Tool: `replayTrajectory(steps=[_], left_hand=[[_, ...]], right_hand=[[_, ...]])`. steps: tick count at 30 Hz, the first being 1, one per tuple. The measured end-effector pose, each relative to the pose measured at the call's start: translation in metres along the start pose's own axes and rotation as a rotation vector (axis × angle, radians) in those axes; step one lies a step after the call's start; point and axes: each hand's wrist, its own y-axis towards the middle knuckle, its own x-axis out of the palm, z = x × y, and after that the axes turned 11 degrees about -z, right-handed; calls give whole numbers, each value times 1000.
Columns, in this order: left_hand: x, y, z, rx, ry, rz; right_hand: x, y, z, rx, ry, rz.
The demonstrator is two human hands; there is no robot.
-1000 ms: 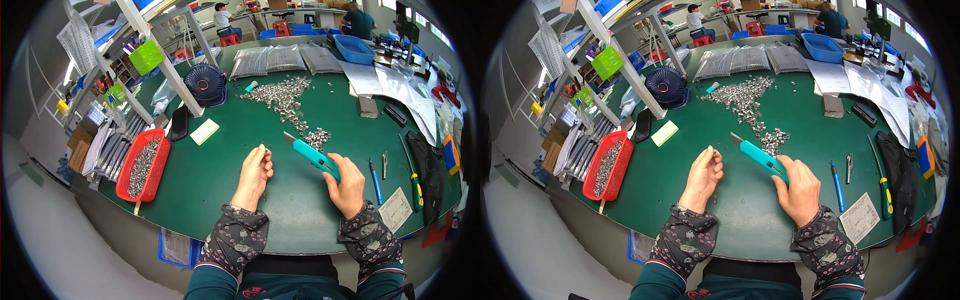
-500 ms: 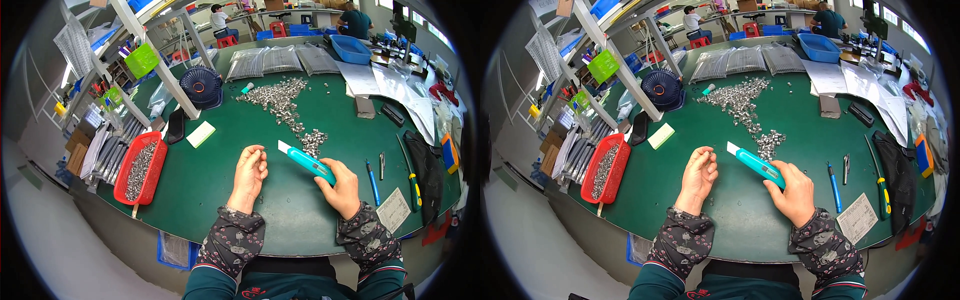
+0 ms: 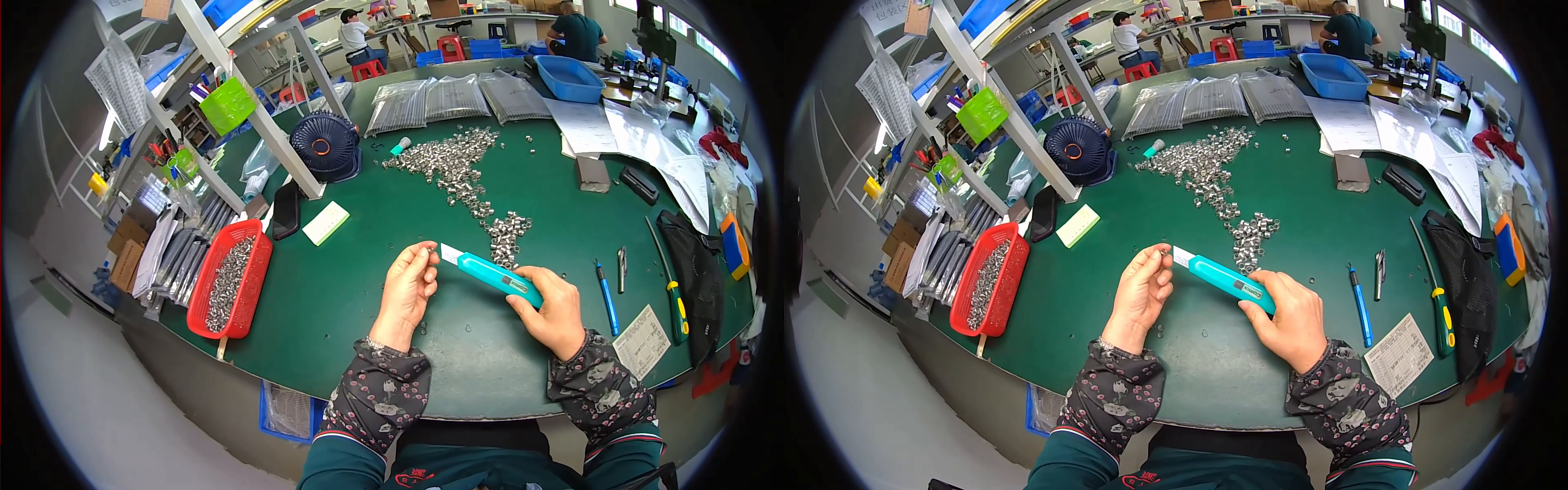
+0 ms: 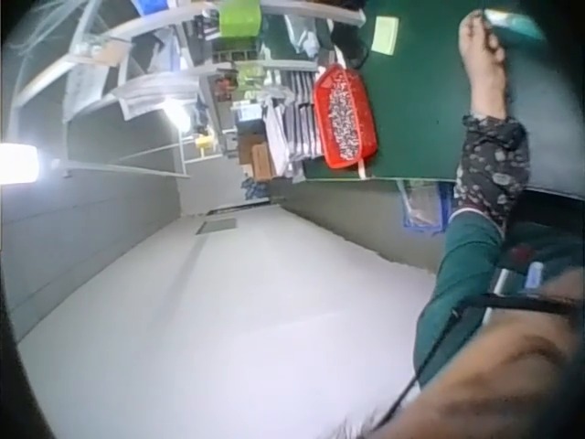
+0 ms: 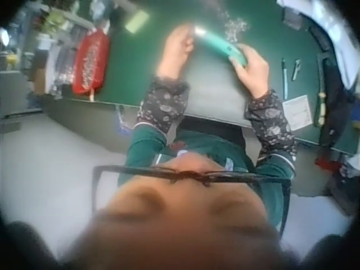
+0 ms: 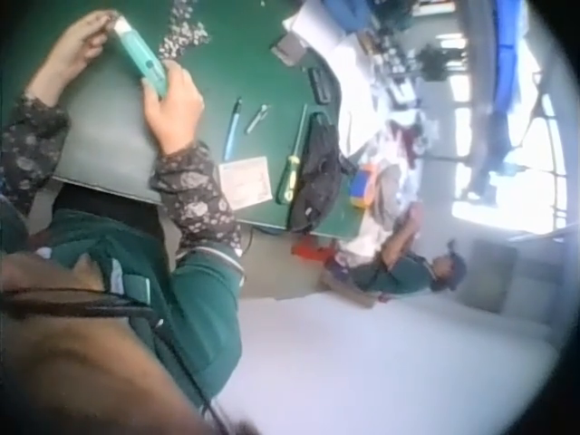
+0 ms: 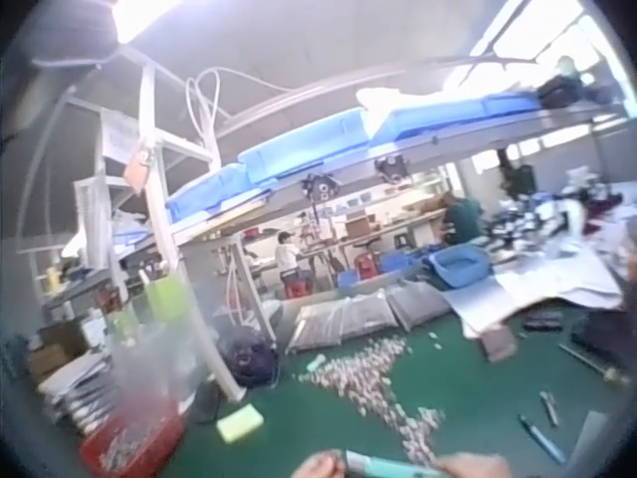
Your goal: Using a utility knife to deburr or scrape small metal components at a workshop bench.
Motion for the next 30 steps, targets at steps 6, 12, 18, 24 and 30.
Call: replayTrajectory(steps=[6, 12, 18, 24, 30], left_hand=[[3, -2, 1, 19, 9, -12], [5, -2, 3, 25, 23, 13], [6, -1, 1, 1, 54, 1], [4, -3, 3, -16, 35, -6], [-5, -5, 5, -31, 33, 36]], right_hand=[[-1, -1, 0, -6, -2, -20], [-2, -1, 0, 44, 71, -56], [1, -3, 15, 219, 586, -142], [-22, 0, -7, 233, 1484, -49], [-68, -12, -75, -331, 1694, -145]])
